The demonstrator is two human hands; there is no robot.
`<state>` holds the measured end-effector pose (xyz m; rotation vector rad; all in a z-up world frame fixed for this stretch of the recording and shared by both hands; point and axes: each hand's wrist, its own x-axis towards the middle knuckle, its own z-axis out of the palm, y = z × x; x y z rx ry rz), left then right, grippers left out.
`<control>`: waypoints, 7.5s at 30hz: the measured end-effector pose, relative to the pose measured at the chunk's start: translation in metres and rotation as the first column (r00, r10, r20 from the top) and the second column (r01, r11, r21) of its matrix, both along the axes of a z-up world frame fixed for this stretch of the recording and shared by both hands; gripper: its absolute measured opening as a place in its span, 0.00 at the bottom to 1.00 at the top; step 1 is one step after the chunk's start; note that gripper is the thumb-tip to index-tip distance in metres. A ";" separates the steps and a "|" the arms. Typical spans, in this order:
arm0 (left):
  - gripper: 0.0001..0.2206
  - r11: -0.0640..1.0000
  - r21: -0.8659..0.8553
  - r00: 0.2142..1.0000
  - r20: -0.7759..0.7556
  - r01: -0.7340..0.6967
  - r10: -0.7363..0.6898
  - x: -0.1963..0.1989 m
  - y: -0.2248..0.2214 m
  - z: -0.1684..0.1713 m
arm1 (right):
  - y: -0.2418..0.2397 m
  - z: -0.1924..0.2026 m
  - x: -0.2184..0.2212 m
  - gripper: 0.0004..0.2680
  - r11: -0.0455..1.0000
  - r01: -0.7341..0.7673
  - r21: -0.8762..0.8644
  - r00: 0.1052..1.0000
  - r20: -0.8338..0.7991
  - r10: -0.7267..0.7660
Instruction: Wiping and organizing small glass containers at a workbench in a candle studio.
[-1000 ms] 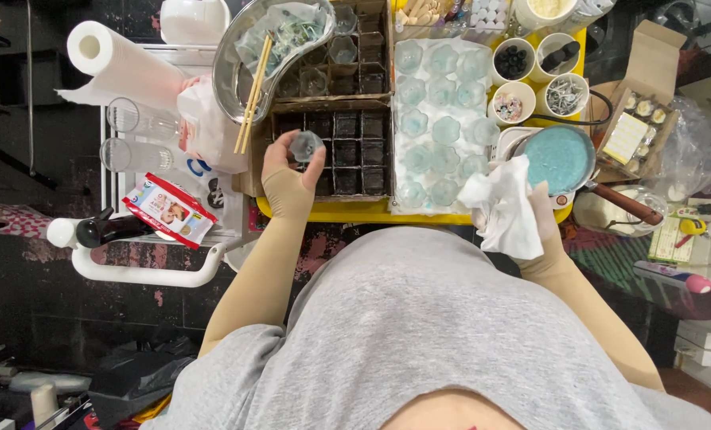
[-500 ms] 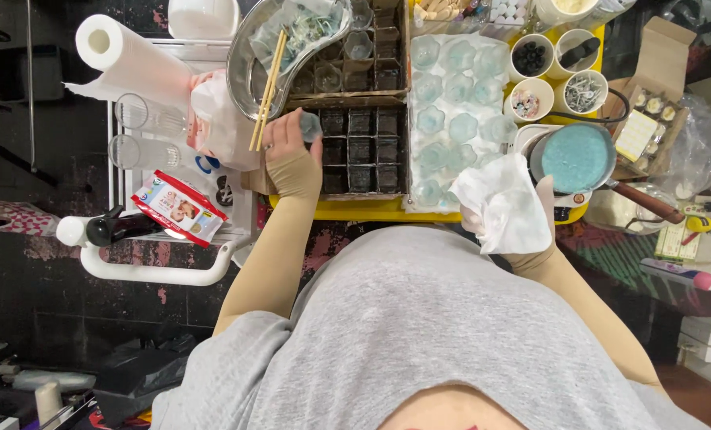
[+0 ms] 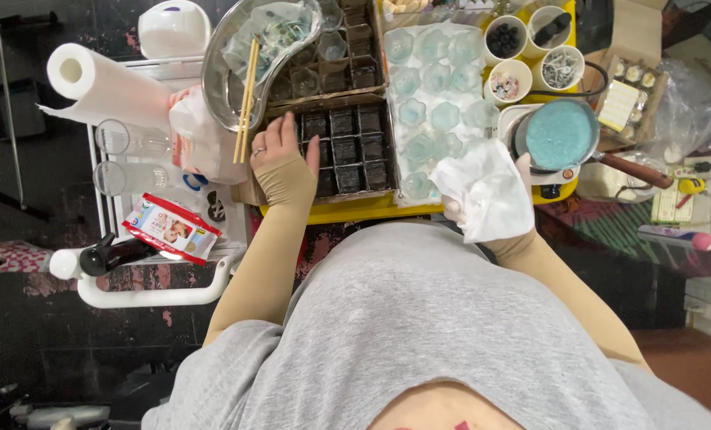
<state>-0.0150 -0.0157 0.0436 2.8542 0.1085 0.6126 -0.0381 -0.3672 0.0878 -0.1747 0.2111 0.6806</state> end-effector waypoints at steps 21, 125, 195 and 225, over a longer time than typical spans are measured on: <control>0.51 -0.369 -0.733 0.550 -0.009 -0.571 -0.835 -0.029 -0.094 0.024 | 0.027 0.042 0.015 0.09 -0.023 0.887 -0.462 0.258 0.451 0.854; 0.15 0.957 0.089 0.961 0.010 0.275 -0.277 -0.141 0.050 -0.078 | 0.086 0.008 0.011 0.09 -0.298 0.884 -0.361 0.376 0.169 0.911; 0.12 -0.578 -0.592 0.754 -0.080 -0.562 -0.652 -0.025 -0.041 0.017 | 0.097 -0.009 0.049 0.04 0.313 0.875 -0.370 0.036 0.694 0.719; 0.10 -0.068 -0.973 0.912 -0.181 -0.221 -0.367 -0.058 0.010 -0.021 | 0.122 -0.026 0.206 0.01 0.241 0.717 -0.654 0.222 0.542 0.810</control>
